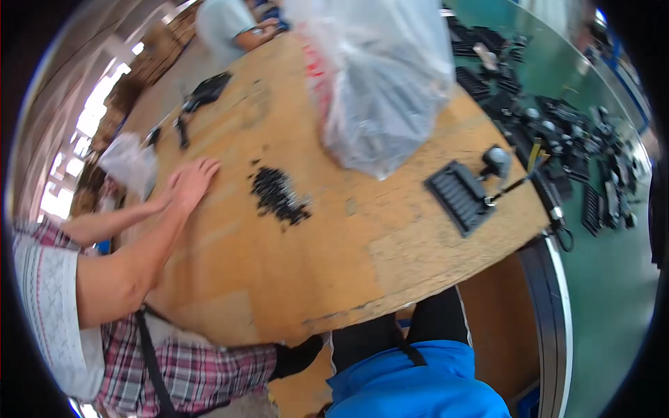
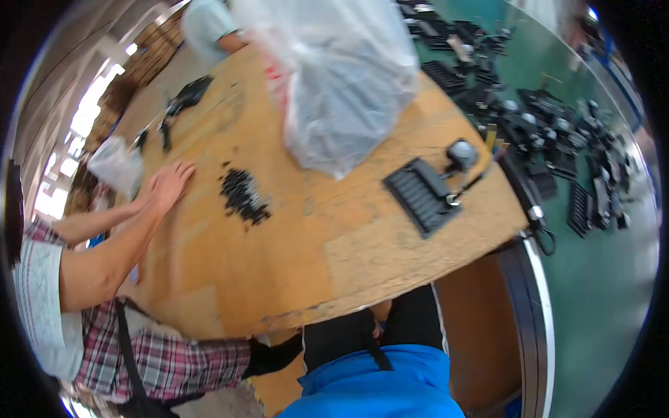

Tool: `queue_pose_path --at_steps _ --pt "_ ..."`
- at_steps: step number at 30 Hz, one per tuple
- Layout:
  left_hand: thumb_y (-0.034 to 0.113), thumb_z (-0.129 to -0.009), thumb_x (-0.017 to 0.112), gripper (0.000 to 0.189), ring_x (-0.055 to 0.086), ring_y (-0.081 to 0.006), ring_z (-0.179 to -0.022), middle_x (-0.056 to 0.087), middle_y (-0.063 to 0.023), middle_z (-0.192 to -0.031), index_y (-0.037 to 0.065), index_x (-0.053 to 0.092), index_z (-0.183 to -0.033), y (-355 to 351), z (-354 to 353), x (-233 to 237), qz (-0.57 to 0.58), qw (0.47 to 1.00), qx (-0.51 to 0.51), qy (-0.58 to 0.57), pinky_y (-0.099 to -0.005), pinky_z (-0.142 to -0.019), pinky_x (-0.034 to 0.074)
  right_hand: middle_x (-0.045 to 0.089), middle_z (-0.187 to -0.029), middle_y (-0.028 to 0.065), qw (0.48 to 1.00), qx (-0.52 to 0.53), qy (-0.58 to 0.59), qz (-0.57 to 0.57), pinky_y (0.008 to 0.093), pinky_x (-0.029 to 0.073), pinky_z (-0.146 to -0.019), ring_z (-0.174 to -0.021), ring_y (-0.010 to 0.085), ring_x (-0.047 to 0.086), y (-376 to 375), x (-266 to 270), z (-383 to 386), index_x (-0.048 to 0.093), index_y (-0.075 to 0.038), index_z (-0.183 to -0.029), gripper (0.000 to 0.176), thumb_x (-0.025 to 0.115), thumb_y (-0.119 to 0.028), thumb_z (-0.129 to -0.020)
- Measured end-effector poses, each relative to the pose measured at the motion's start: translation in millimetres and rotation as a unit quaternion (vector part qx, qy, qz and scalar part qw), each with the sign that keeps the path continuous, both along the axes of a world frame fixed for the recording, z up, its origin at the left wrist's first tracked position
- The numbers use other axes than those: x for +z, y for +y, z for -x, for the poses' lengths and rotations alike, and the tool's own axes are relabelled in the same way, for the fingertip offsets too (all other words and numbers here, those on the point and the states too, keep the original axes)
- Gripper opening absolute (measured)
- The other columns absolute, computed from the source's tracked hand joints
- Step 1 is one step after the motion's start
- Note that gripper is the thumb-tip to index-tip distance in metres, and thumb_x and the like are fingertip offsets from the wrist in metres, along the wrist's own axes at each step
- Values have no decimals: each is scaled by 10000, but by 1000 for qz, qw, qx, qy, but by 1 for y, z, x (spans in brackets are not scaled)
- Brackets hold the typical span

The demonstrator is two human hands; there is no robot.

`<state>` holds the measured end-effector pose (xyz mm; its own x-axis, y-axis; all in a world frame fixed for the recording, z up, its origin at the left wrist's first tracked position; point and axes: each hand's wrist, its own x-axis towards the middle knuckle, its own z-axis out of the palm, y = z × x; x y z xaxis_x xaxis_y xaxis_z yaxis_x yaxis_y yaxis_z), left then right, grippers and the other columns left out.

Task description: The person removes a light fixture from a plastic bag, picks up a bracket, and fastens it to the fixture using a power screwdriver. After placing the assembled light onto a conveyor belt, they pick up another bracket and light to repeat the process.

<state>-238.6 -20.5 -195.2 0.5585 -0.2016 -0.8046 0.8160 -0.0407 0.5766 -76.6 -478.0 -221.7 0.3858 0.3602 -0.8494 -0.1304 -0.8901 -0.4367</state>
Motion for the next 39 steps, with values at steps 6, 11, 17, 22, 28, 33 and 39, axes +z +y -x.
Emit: queue_pose_path --at_steps 6,11,17,22,28,33,39 --pt "144 -865 560 337 547 -194 -1016 581 -127 -1108 7 518 -1170 2 53 7 29 999 -5 39 -324 -846 446 597 -946 259 999 21 -36 6 456 451 -800 -918 410 565 18 -21 -16 562 -5 -1043 345 590 -136 -725" --pt "246 -865 542 373 590 -243 -915 620 -170 -1017 -8 545 -1138 -6 44 -12 -55 980 -126 -146 -339 -817 454 598 -940 259 994 6 -99 45 459 450 -804 -913 412 564 10 -17 -35 561 -4 -1046 348 591 -132 -724" --pt "197 -769 591 304 613 -305 -771 639 -200 -877 -18 617 -982 5 36 -27 -107 944 -285 -130 -365 -719 465 600 -933 260 983 -31 -150 100 461 448 -809 -908 414 564 -15 -20 -20 559 -3 -1050 352 592 -127 -723" --pt "149 -726 609 258 623 -300 -820 641 -182 -869 1 630 -936 38 -18 -20 -118 925 -288 -219 -371 -738 464 569 -1091 230 877 -36 -479 -17 410 439 -881 -1017 379 543 50 44 -80 548 23 -1109 382 595 -30 -734" --pt "29 -713 581 277 599 -285 -902 620 -160 -944 33 616 -987 60 -37 -99 -305 900 -173 -257 -363 -795 461 610 -999 193 849 -20 -481 -217 372 474 -819 -930 348 589 99 91 -105 565 -8 -1103 334 588 -21 -770" --pt "379 -907 405 455 596 -283 -962 600 -142 -1117 48 527 -1195 37 -33 -197 -54 983 160 -73 -373 -841 476 642 -978 130 815 -178 -428 -348 299 497 -791 -896 198 631 103 108 -104 522 -14 -1175 362 562 -5 -816" --pt "384 -910 396 463 592 -280 -968 596 -142 -1122 46 520 -1202 35 -30 -208 -47 980 178 -81 -372 -845 474 647 -989 95 728 -174 -591 -300 277 481 -816 -903 154 616 78 153 -114 573 15 -1099 293 544 15 -808"
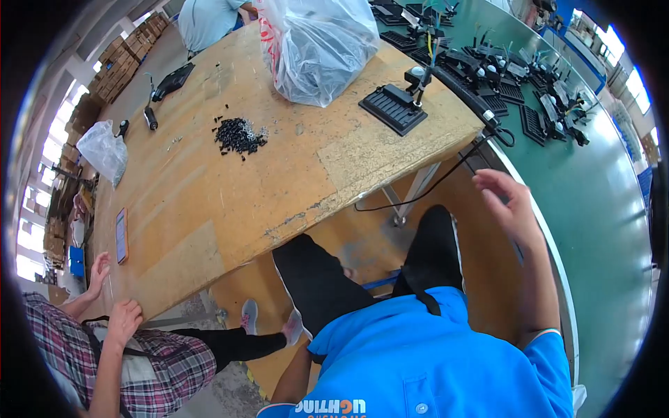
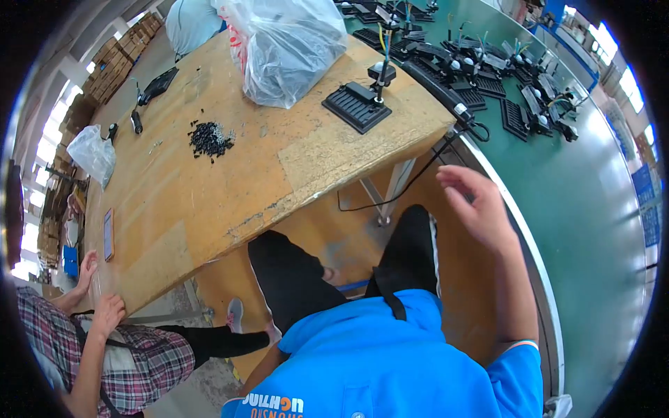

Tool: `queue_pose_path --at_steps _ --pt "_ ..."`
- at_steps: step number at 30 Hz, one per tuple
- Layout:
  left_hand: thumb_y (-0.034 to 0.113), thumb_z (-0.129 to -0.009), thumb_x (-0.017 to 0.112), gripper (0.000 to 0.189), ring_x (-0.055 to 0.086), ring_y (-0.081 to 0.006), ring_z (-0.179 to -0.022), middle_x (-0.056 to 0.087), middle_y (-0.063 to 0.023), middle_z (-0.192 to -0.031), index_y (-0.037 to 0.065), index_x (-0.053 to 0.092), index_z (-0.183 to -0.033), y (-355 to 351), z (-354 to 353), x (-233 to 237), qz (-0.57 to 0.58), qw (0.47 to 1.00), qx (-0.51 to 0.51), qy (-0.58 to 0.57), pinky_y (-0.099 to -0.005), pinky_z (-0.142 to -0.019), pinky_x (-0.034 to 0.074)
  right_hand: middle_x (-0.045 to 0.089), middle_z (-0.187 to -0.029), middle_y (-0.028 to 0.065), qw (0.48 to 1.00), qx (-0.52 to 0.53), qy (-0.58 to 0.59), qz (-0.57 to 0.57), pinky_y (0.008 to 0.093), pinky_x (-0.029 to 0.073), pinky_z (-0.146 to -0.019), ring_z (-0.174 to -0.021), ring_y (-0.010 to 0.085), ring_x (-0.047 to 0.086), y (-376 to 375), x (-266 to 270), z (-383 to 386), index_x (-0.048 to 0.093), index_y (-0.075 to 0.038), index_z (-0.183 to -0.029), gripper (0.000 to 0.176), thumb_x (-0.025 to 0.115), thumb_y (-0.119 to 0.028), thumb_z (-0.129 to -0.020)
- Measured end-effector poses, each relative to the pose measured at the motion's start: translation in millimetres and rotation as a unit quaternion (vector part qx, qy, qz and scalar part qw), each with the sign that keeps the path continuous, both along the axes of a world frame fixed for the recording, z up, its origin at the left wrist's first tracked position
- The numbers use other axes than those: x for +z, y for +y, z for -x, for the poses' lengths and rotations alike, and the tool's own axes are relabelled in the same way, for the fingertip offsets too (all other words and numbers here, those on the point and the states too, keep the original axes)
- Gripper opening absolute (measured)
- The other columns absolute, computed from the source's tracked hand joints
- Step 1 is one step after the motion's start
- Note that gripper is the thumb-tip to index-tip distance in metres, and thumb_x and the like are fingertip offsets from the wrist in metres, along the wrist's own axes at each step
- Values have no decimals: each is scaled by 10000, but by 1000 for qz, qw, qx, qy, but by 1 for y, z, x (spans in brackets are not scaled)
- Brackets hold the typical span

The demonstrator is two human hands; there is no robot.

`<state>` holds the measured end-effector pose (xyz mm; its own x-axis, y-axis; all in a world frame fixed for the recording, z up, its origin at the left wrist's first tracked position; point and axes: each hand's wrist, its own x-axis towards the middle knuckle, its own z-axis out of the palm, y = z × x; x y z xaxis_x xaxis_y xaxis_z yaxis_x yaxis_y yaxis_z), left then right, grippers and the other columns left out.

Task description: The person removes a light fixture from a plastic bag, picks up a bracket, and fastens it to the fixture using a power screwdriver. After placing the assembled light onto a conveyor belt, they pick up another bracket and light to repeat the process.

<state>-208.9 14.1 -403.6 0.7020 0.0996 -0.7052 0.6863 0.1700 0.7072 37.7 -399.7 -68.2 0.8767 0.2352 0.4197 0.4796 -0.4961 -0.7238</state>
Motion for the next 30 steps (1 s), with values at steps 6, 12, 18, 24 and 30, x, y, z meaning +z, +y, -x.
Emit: queue_pose_path --at_steps 6,12,18,24,30 --pt "389 -913 384 473 588 -278 -976 590 -141 -1129 44 510 -1211 -6 28 7 11 995 91 31 -371 -849 472 647 -951 71 997 -42 -60 -12 228 450 -777 -890 112 590 -9 23 -49 608 13 -1037 231 528 5 -820" --pt "395 -916 373 483 584 -275 -984 585 -140 -1135 42 501 -1219 -1 -107 1 36 992 124 14 -370 -853 470 643 -826 63 976 -191 -81 65 227 456 -705 -766 96 589 -9 23 -142 616 20 -951 154 521 -4 -832" --pt "401 -919 362 493 579 -272 -993 580 -140 -1142 39 492 -1228 -14 -195 3 86 979 181 35 -369 -857 468 588 -731 2 966 -204 153 -33 175 373 -573 -637 41 509 -25 35 -180 615 3 -954 155 530 -39 -831" --pt "407 -922 350 503 575 -269 -1001 575 -139 -1148 37 483 -1236 -34 -147 51 107 965 193 142 -368 -862 466 572 -734 -3 967 -220 125 -3 188 400 -586 -638 49 519 -19 29 -182 610 12 -927 141 523 -48 -834" --pt "412 -925 339 513 571 -266 -1009 570 -139 -1155 35 473 -1245 -28 -108 86 72 956 184 216 -367 -866 464 552 -653 -17 958 -266 108 4 174 380 -557 -592 34 497 -11 25 -187 619 12 -904 125 546 -64 -836"
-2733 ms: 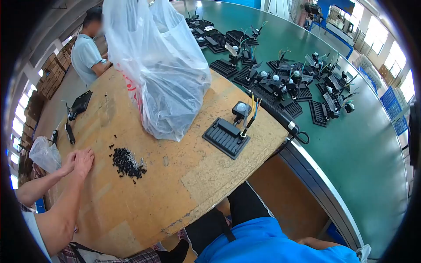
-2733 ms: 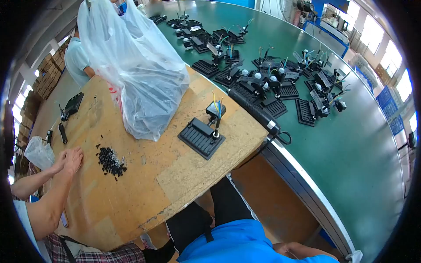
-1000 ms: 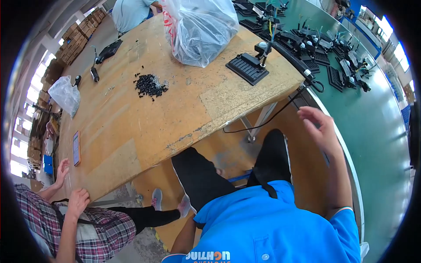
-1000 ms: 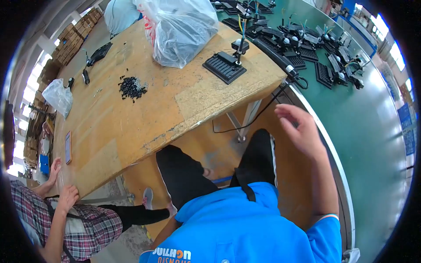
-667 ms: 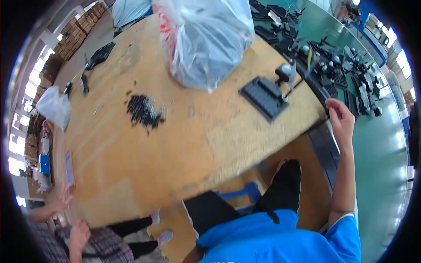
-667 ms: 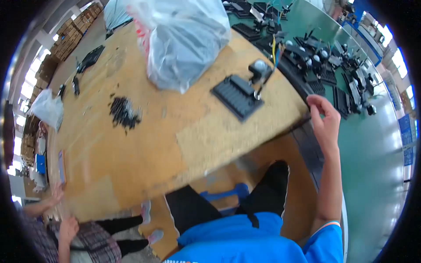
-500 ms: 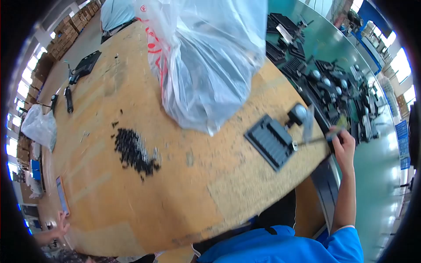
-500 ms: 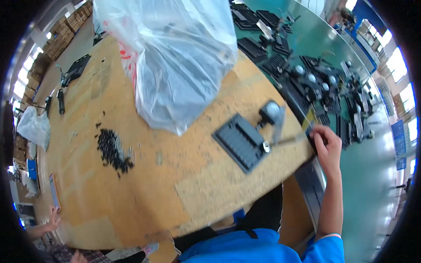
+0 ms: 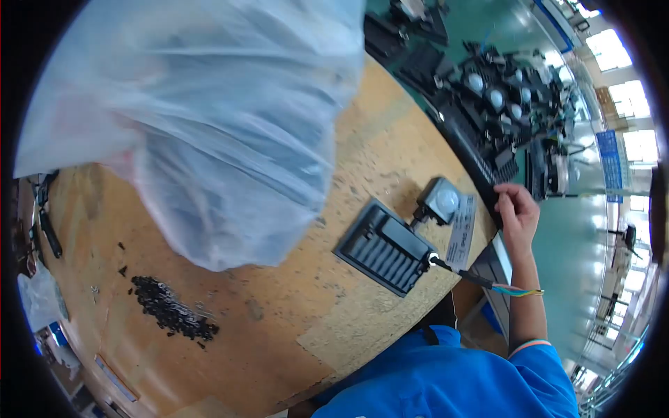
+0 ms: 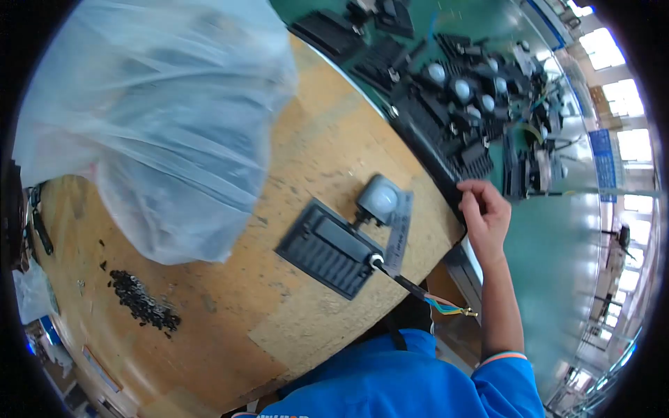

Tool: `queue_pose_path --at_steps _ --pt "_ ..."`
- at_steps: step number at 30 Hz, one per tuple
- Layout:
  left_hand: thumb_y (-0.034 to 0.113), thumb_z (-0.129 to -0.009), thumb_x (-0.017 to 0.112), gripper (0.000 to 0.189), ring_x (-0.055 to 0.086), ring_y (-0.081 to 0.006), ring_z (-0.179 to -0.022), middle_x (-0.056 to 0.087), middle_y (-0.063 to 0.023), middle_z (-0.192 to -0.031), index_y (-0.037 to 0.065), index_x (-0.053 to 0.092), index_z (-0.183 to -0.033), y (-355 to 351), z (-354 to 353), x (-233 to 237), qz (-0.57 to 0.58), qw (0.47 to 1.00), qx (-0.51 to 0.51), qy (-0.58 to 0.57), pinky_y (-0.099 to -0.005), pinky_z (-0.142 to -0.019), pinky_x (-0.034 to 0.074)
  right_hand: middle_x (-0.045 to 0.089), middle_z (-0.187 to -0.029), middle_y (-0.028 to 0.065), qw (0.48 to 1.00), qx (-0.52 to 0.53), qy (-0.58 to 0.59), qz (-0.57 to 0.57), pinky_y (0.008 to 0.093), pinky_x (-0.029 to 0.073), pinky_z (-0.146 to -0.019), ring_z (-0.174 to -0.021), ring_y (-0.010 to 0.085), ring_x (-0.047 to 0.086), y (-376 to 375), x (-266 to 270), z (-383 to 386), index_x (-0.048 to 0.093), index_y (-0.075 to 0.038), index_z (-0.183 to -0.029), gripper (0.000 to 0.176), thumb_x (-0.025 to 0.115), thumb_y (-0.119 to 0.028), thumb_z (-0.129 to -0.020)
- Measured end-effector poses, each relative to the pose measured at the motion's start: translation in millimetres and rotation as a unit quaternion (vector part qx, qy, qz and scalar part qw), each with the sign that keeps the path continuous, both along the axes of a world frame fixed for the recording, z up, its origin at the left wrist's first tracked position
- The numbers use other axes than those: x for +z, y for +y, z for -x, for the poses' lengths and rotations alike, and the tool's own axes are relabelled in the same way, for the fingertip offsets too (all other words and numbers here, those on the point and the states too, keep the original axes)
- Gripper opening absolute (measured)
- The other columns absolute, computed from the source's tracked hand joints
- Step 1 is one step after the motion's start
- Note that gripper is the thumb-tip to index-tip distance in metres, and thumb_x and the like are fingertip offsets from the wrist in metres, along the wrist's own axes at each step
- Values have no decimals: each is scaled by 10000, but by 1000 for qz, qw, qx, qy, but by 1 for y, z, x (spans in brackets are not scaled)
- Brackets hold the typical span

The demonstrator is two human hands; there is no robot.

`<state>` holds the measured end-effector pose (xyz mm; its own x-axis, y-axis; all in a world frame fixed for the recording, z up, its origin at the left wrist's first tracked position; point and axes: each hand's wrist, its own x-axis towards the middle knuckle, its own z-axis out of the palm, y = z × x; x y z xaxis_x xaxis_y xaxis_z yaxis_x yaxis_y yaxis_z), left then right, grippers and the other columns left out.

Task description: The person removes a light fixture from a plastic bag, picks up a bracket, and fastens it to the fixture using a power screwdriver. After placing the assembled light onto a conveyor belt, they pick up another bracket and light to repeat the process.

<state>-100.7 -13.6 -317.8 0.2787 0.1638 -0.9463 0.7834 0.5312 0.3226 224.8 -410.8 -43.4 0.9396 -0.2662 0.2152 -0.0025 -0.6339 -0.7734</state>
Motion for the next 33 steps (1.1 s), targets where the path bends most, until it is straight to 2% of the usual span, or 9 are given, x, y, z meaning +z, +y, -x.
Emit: queue_pose_path --at_steps 7,17,20,22,24,25,27,30,33 --pt "419 -929 325 524 566 -263 -1018 564 -138 -1163 32 462 -1255 20 17 -9 -87 994 40 -50 -366 -871 462 568 -770 1 992 89 -72 -61 190 402 -617 -678 42 503 -10 -13 17 618 1 -916 120 533 -25 -835" --pt "428 -933 308 539 559 -259 -1030 556 -137 -1172 29 449 -1268 5 7 39 -155 964 84 -200 -365 -877 459 526 -979 123 974 165 -134 72 332 459 -776 -904 248 538 -76 -13 97 528 -27 -1110 364 551 -44 -747" --pt "236 -919 451 453 487 -270 -1143 460 -163 -1298 5 394 -1305 -2 19 77 -125 967 87 -203 -367 -916 435 519 -1025 154 971 164 -145 94 375 435 -846 -957 296 525 -80 -31 108 488 -13 -1153 417 552 -55 -743" --pt "268 -901 483 483 533 -234 -1080 534 -137 -1206 -13 408 -1285 -14 9 105 -292 896 -182 -279 -335 -931 413 510 -1045 176 976 163 -127 67 389 408 -893 -990 315 512 -79 -31 107 459 -2 -1179 454 547 -50 -736" --pt "190 -864 564 460 551 -209 -1043 566 -140 -1157 -20 442 -1255 -32 -6 132 -397 813 -245 -348 -330 -902 431 508 -1039 179 972 172 -144 71 378 411 -887 -981 319 514 -81 -35 106 460 -6 -1179 455 545 -46 -733" --pt "190 -864 564 460 551 -209 -1043 566 -140 -1157 -20 442 -1255 -40 -18 158 -403 811 -238 -352 -330 -902 431 507 -1041 180 973 171 -140 69 379 409 -889 -985 322 512 -82 -36 106 459 -6 -1177 454 546 -44 -733" --pt "175 -862 576 385 579 -190 -983 612 -149 -1063 -4 510 -1197 -63 -41 225 -364 708 -503 -337 -327 -864 457 502 -1046 183 974 170 -128 81 381 404 -890 -996 328 502 -81 -32 108 452 -4 -1179 462 549 -36 -729" --pt "159 -854 590 321 607 -180 -904 644 -133 -991 19 563 -1142 -94 -76 287 -279 736 -492 -371 -312 -792 482 500 -1050 187 971 161 -147 103 385 400 -893 -998 333 494 -81 -36 106 445 -3 -1187 476 553 -31 -724" --pt "168 -852 593 297 616 -174 -835 652 -124 -946 9 576 -1102 -87 -122 318 -397 621 -496 -459 -296 -711 481 497 -1053 189 973 160 -142 88 384 399 -897 -1003 341 489 -78 -32 108 442 -1 -1191 491 550 -20 -712"
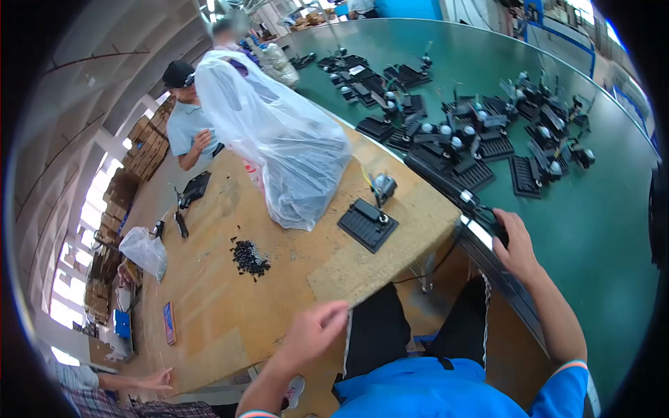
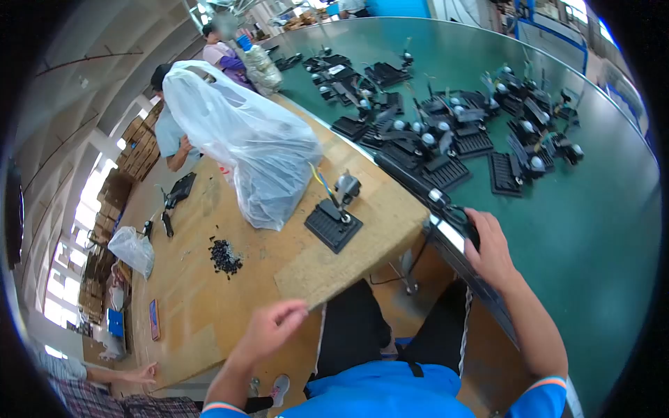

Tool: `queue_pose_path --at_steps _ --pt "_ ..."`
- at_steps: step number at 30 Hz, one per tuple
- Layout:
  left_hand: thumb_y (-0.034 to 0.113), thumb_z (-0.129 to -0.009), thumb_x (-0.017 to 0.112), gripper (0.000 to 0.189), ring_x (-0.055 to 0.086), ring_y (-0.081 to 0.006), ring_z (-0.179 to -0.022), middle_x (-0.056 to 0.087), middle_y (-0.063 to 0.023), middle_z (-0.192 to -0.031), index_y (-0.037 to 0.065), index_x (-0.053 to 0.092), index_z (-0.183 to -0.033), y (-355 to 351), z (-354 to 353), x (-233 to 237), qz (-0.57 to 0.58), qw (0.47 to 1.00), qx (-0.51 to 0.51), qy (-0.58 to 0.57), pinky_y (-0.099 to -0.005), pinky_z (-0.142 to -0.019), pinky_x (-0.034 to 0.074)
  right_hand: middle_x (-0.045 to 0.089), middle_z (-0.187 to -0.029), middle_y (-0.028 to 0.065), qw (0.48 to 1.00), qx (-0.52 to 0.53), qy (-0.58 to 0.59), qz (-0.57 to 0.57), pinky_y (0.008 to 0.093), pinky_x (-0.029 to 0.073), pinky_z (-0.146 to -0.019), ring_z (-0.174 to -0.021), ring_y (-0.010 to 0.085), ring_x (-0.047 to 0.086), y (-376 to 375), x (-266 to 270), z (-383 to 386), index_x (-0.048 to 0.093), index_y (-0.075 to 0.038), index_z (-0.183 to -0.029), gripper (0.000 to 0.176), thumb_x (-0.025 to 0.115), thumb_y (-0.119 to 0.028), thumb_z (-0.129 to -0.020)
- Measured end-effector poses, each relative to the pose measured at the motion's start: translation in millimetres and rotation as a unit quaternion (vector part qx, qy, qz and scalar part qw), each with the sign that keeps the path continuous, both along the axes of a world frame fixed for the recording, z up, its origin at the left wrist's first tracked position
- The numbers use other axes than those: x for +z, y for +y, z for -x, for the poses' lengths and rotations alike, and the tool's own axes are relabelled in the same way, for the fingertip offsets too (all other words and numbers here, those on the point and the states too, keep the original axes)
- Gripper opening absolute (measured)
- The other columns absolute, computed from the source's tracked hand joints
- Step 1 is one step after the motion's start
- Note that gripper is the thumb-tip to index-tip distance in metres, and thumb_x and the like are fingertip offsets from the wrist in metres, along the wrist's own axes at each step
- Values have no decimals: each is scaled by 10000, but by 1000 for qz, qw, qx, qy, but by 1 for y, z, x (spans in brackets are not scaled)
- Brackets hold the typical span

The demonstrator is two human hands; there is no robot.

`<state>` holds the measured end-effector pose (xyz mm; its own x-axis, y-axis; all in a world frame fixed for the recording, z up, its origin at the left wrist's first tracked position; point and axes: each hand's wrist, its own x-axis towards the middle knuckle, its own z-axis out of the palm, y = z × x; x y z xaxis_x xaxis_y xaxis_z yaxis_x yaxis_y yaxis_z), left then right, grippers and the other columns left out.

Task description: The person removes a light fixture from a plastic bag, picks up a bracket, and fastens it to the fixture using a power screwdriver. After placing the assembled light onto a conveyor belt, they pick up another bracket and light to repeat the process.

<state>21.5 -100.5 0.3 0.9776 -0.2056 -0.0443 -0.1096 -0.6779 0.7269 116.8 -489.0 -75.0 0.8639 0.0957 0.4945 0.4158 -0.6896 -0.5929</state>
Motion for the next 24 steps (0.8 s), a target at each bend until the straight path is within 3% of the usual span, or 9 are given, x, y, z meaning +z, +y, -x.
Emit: queue_pose_path --at_steps 4,8,12,14,17,19,21,22,24 --pt "159 -816 610 330 565 -260 -926 574 -142 -991 4 534 -1097 30 -82 29 -97 972 145 -156 -341 -806 445 497 -1048 189 999 -7 44 -21 378 398 -898 -998 342 492 4 11 0 445 3 -1188 497 537 -3 -699" --pt "167 -762 664 593 399 -358 -1140 421 -219 -1192 -42 362 -1227 63 -153 31 -155 893 238 -350 -428 -963 318 498 -1036 190 999 -16 42 -11 380 402 -888 -970 335 499 5 10 -2 457 3 -1179 490 523 9 -693" --pt "181 -708 727 783 353 -380 -1203 373 -242 -1276 -46 279 -1309 53 -194 110 -180 724 255 -615 -455 -993 289 496 -1034 186 998 -18 57 -16 369 404 -883 -967 326 499 6 12 -5 461 5 -1172 482 520 10 -694" --pt "233 -698 742 869 323 -384 -1231 338 -235 -1334 -37 232 -1347 58 -225 139 -142 730 241 -623 -462 -1010 266 495 -1002 157 998 -37 51 -16 328 412 -842 -912 272 507 9 12 -4 464 4 -1161 463 499 17 -700" --pt "275 -755 686 656 443 -372 -1148 474 -248 -1231 5 380 -1270 48 -254 144 -130 763 238 -587 -446 -941 356 497 -987 151 997 -49 60 -21 325 414 -837 -914 266 507 11 11 -4 469 1 -1161 462 496 31 -701" --pt "234 -817 587 347 587 -368 -902 619 -223 -921 47 518 -1101 29 -242 141 -208 931 162 -252 -435 -757 464 498 -971 148 997 -43 56 -15 323 415 -837 -912 265 509 8 10 -5 468 -2 -1161 463 496 37 -701" --pt "156 -809 553 221 612 -370 -816 646 -197 -848 -6 621 -942 20 -198 105 -196 915 21 -352 -420 -725 487 510 -998 165 998 -38 43 -15 344 424 -837 -910 290 521 5 11 -5 484 5 -1140 446 522 29 -696" --pt "84 -773 538 229 623 -344 -820 655 -173 -887 18 620 -976 25 -173 85 -221 892 -78 -386 -422 -707 485 511 -995 162 998 -40 50 -22 337 423 -833 -909 282 521 6 12 -4 487 5 -1136 441 518 30 -697" --pt "85 -742 565 206 610 -277 -788 624 -124 -808 60 641 -933 34 -128 53 -297 891 -199 -279 -380 -747 460 517 -1000 151 996 -39 61 -44 321 421 -821 -912 259 522 10 16 -5 507 3 -1110 416 500 43 -696"
